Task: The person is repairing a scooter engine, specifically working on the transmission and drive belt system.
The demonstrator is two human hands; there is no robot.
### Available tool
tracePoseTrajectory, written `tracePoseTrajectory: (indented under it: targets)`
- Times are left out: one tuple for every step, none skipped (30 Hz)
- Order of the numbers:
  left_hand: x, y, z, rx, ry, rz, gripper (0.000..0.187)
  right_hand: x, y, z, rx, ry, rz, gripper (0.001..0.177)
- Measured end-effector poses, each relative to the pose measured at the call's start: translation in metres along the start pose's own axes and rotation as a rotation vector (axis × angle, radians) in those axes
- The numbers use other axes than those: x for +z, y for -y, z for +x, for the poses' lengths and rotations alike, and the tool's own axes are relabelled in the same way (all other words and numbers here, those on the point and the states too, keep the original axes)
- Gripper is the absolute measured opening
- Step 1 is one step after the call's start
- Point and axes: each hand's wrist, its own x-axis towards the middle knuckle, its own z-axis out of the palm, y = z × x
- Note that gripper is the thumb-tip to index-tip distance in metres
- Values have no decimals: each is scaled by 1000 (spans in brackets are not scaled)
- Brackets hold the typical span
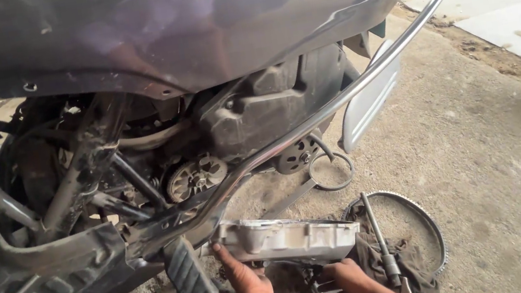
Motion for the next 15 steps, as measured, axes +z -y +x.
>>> tracePoseTrajectory:
  targets:
    - [-2,4,4,2,1,4,111,3,-1,1,0,2,4,27]
    - [-4,7,8,6,-12,-31,113,7,-3,3,16,-11,-15,25]
    - [-5,10,13,9,-26,-65,116,10,-3,4,32,-24,-33,23]
    - [-3,8,10,11,-23,-61,116,13,-3,4,31,-24,-29,23]
    - [-1,7,7,16,2,-75,117,17,-2,4,59,-31,2,20]
    - [-2,5,5,19,21,-89,119,22,-4,3,91,-36,30,17]
    - [-1,6,5,20,19,-86,119,19,-4,9,94,-34,32,17]
    - [-3,6,6,5,-2,-68,118,17,-6,14,106,-6,69,20]
    - [-5,6,6,-10,-23,-50,116,15,-9,19,118,22,106,23]
    - [-3,2,4,-8,-27,-50,116,15,-9,20,121,26,104,23]
    - [-1,-1,1,-3,-39,-39,116,14,-10,22,107,50,136,21]
    - [3,-4,-2,1,-49,-30,116,12,-9,23,91,72,168,19]
    - [6,-9,-5,2,-51,-32,116,14,-6,22,92,74,166,19]
    - [9,-12,-9,10,-33,-41,116,14,-3,20,86,15,201,19]
    - [13,-16,-12,18,-15,-50,116,15,0,18,80,-44,235,19]
